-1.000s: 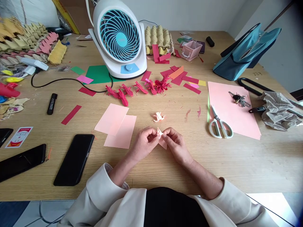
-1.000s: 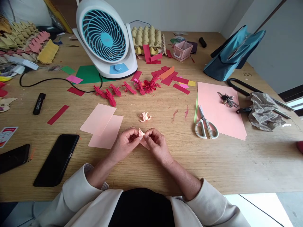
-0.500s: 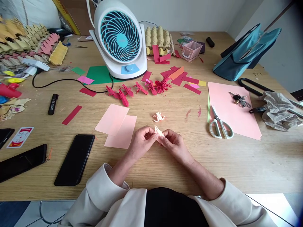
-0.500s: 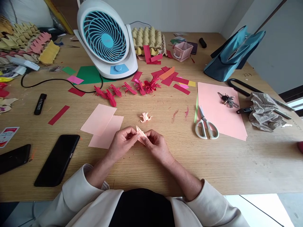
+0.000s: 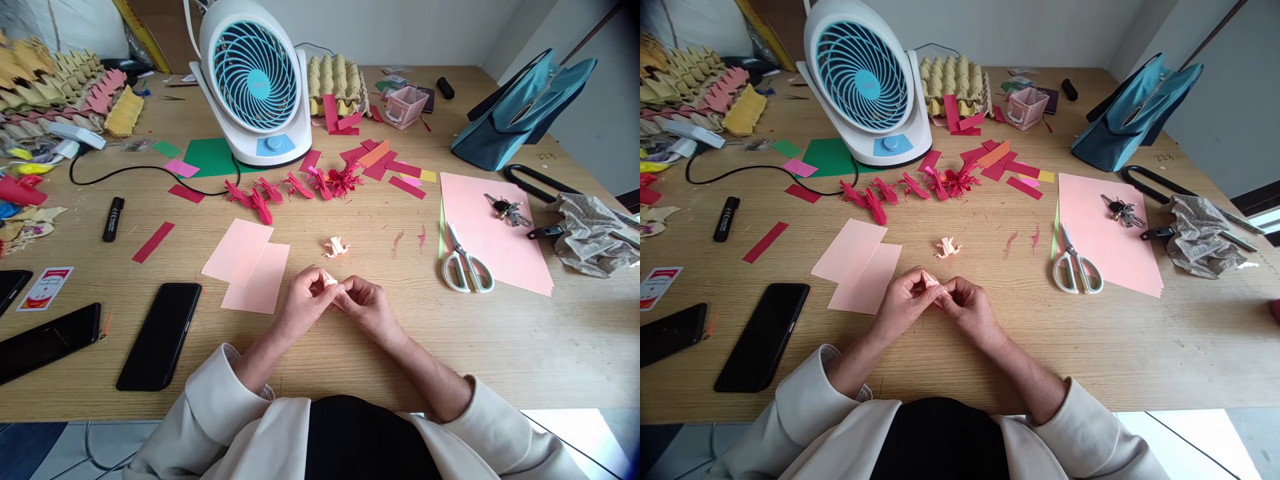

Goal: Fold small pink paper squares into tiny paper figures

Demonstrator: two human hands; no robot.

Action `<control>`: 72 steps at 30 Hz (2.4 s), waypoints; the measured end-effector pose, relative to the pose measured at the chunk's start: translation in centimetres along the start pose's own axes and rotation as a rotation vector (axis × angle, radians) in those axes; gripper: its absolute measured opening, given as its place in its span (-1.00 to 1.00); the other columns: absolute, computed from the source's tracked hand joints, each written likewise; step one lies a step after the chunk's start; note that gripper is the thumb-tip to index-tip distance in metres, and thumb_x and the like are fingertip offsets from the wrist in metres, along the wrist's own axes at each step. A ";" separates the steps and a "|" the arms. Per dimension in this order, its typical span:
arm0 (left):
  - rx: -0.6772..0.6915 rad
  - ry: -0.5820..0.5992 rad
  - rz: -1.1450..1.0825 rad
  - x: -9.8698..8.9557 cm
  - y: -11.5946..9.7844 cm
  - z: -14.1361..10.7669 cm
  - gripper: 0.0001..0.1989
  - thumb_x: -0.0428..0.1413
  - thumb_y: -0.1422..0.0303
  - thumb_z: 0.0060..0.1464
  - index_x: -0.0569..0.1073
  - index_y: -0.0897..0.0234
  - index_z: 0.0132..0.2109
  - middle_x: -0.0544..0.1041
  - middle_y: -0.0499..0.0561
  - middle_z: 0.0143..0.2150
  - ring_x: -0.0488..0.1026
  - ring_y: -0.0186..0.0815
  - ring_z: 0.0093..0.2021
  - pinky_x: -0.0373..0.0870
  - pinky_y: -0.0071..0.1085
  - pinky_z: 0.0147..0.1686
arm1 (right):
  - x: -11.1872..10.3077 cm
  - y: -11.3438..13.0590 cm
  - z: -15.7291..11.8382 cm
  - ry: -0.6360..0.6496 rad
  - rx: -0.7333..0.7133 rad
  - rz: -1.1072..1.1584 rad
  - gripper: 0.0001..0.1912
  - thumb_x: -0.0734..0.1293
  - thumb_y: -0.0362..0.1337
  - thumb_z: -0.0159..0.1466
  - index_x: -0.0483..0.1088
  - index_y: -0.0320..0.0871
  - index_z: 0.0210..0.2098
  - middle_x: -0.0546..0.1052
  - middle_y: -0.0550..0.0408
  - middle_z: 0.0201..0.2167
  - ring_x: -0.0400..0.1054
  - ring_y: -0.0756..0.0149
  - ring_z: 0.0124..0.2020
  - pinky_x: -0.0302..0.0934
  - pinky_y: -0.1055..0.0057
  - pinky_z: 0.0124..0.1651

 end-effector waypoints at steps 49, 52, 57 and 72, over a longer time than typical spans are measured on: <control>0.203 -0.079 0.198 -0.9 -1.7 0.0 -0.83 0.19 0.35 0.13 0.44 0.28 -0.41 0.45 -0.04 -0.40 0.35 -0.41 -0.44 0.27 -0.48 -0.45 | -0.1 0.3 0.1 -0.011 -0.096 0.057 -0.76 0.39 -0.08 0.25 0.40 -0.10 -0.21 0.50 0.09 -0.30 0.38 0.31 -0.27 0.27 0.37 -0.18; 0.319 -0.053 0.289 -0.8 -2.4 -0.3 -0.88 0.17 0.40 0.16 0.45 0.27 -0.36 0.44 -0.04 -0.38 0.33 -0.42 -0.44 0.28 -0.49 -0.45 | -0.5 0.9 -0.1 -0.076 -0.183 -0.047 -0.85 0.38 -0.15 0.27 0.38 -0.09 -0.27 0.45 0.11 -0.34 0.35 0.32 -0.30 0.26 0.37 -0.20; 0.541 0.023 0.367 -0.3 -3.2 -0.9 -0.91 0.13 0.49 0.18 0.46 0.23 -0.29 0.48 -0.03 -0.32 0.44 -0.39 -0.30 0.40 -0.47 -0.29 | -1.0 2.5 -0.7 -0.116 -0.413 -0.270 -0.94 0.34 -0.32 0.30 0.38 -0.08 -0.33 0.41 0.09 -0.32 0.32 0.31 -0.28 0.24 0.32 -0.17; 0.457 -0.060 0.331 -0.6 -2.9 -0.7 -0.91 0.20 0.45 0.12 0.43 0.26 -0.34 0.47 -0.08 -0.41 0.36 -0.45 -0.45 0.32 -0.52 -0.43 | -0.5 1.5 -0.4 0.021 -0.339 -0.239 -0.92 0.32 -0.24 0.33 0.38 -0.10 -0.27 0.44 0.09 -0.33 0.36 0.31 -0.29 0.28 0.34 -0.18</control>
Point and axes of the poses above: each hand's wrist, its own z-axis towards the middle knuckle, its own x-axis out of the palm, y = z × x, the point moved 4 cm from there along z, towards the middle knuckle
